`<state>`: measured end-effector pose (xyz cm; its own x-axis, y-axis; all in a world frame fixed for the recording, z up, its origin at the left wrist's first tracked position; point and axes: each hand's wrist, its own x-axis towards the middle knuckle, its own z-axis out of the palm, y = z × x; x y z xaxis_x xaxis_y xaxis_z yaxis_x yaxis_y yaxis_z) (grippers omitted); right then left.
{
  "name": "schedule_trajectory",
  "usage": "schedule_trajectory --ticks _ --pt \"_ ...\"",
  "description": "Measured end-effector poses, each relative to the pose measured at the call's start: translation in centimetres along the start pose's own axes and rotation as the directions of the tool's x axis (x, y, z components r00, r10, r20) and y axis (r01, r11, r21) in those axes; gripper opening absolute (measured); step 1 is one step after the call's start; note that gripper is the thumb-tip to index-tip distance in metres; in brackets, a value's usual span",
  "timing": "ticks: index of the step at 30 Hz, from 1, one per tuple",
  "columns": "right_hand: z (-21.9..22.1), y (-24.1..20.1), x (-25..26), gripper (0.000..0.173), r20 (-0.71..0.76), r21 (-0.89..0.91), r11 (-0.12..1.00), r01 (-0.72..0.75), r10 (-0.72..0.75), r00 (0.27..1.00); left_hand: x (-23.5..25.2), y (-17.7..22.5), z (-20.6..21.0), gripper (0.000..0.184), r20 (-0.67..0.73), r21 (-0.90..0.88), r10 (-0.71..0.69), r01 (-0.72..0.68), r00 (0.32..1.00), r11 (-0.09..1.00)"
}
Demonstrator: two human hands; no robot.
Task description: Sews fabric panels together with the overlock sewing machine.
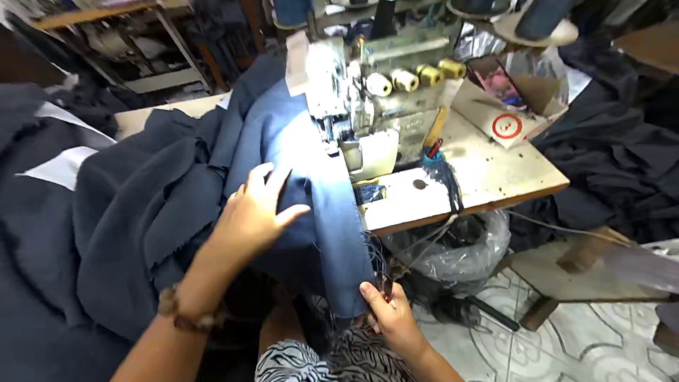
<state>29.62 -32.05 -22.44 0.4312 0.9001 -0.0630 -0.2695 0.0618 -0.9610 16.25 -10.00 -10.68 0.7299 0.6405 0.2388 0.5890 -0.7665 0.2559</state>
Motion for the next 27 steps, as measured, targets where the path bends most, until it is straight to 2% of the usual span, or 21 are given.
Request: schedule_trajectory --ticks 3,4,6,7,10,11,14,18,21,23,24,25,26,27 --pt "0.1 -0.9 3.0 0.017 0.005 -0.032 0.999 0.011 -0.011 1.000 4.9 -4.0 -2.9 0.067 0.156 -0.125 -0.031 0.051 0.987 0.991" --pt "0.1 -1.0 4.1 0.019 0.010 -0.031 0.999 0.018 -0.017 1.000 5.5 -4.4 -3.8 0.058 0.163 -0.113 -0.050 0.069 0.985 0.991" --pt "0.5 -1.1 6.1 0.021 0.009 -0.019 0.999 0.041 -0.041 0.999 4.9 -3.7 -4.5 0.036 -0.059 0.034 -0.037 0.039 0.998 0.999" --pt "0.7 -1.3 6.9 0.022 0.009 -0.011 0.999 0.049 -0.048 0.999 4.0 -2.6 -4.1 0.036 -0.143 0.104 -0.001 0.016 0.990 0.994" --pt "1.8 -2.6 9.3 0.021 -0.011 0.017 0.999 0.048 -0.048 0.999 2.5 1.5 0.2 0.026 -0.261 0.249 0.232 -0.166 0.937 0.954" --pt "2.2 -3.0 10.2 0.019 -0.025 0.030 0.999 0.043 -0.042 0.999 1.9 2.6 1.8 0.026 -0.257 0.270 0.283 -0.213 0.924 0.939" --pt "2.9 -4.3 12.6 0.016 -0.059 0.059 0.997 0.041 -0.038 0.998 2.1 3.0 3.5 0.037 -0.206 0.183 0.260 -0.224 0.943 0.957" --pt "3.4 -5.6 14.7 0.018 -0.085 0.127 0.990 0.058 -0.048 0.995 6.4 0.3 1.3 0.047 -0.032 -0.056 0.208 -0.209 0.978 0.976" --pt "3.0 -5.9 14.9 0.021 -0.044 0.120 0.989 0.081 -0.076 0.996 10.3 -2.0 0.9 0.056 0.029 -0.127 0.264 -0.259 0.964 0.958" --pt "1.4 -6.2 14.6 0.024 0.023 -0.010 0.997 0.081 -0.081 0.996 11.9 -2.4 0.5 0.063 0.118 -0.106 0.228 -0.216 0.966 0.971" --pt "0.1 -6.5 14.5 0.022 0.068 -0.159 0.983 0.091 -0.081 0.994 12.4 -2.3 0.1 0.069 0.186 -0.050 0.182 -0.176 0.966 0.983" --pt "-1.3 -7.2 14.3 0.020 0.123 -0.379 0.917 0.125 -0.084 0.989 12.8 -2.1 0.0 0.071 0.252 0.048 0.113 -0.129 0.961 0.991" --pt "-2.8 -8.1 13.9 0.022 0.169 -0.621 0.766 0.169 -0.080 0.982 12.9 -1.7 -0.1 0.068 0.296 0.143 0.006 -0.050 0.955 0.989" --pt "-4.1 -9.0 13.3 0.028 0.186 -0.801 0.569 0.185 -0.058 0.981 12.8 -1.0 -0.3 0.065 0.314 0.211 -0.118 0.052 0.942 0.976"
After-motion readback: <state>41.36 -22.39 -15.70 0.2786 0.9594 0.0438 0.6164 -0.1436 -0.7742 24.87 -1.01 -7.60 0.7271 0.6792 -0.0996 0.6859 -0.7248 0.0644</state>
